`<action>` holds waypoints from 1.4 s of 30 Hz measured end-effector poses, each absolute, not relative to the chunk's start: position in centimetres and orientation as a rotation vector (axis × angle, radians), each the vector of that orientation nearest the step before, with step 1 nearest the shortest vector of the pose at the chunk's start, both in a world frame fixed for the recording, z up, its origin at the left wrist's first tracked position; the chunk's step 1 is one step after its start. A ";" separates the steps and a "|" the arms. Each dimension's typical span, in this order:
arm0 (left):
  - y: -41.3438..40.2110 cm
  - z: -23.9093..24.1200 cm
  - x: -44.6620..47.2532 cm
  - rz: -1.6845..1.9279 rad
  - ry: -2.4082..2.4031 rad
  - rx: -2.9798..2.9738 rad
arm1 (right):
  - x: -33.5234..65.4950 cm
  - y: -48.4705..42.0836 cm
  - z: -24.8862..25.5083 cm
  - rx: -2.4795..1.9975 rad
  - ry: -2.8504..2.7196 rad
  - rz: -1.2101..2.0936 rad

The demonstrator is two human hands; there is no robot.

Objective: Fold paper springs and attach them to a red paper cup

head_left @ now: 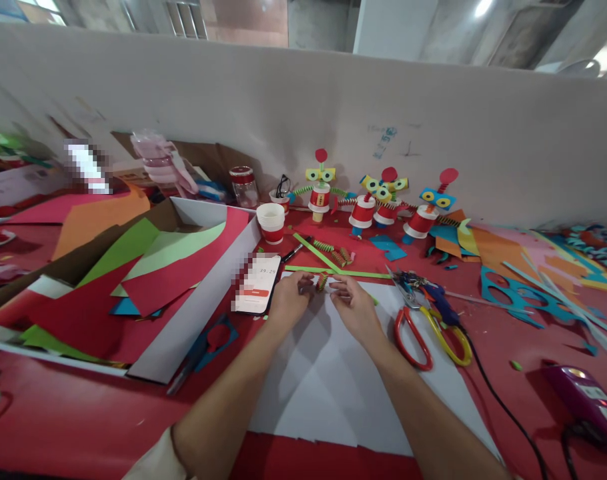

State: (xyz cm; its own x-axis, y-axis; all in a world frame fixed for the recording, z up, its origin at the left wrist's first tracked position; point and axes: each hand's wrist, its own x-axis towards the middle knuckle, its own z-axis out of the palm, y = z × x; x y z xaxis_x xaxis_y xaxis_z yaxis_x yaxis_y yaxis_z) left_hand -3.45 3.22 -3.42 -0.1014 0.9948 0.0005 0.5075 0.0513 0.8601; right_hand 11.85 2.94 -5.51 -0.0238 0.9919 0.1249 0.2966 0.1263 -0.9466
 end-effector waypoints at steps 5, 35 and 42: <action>3.3 -3.6 -3.6 1.053 1.747 1.502 | 11.9 2.7 -5.1 -1.310 -1.505 0.894; 1.5 -1.9 -1.5 1.099 0.798 0.455 | 12.1 1.9 -2.0 -1.007 -1.150 1.328; 1.6 -2.5 -1.2 1.100 0.622 0.370 | 12.2 1.6 -1.5 -0.906 -1.258 1.396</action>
State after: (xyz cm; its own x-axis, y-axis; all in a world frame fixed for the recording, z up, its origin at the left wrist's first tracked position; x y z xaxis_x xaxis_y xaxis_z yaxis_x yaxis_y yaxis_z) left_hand -1.25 1.64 -2.53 0.3102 0.9080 -0.2815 -0.7095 0.4182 0.5671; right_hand 12.18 1.57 -1.53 -0.2111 0.9732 0.0910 -0.1912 0.0502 -0.9803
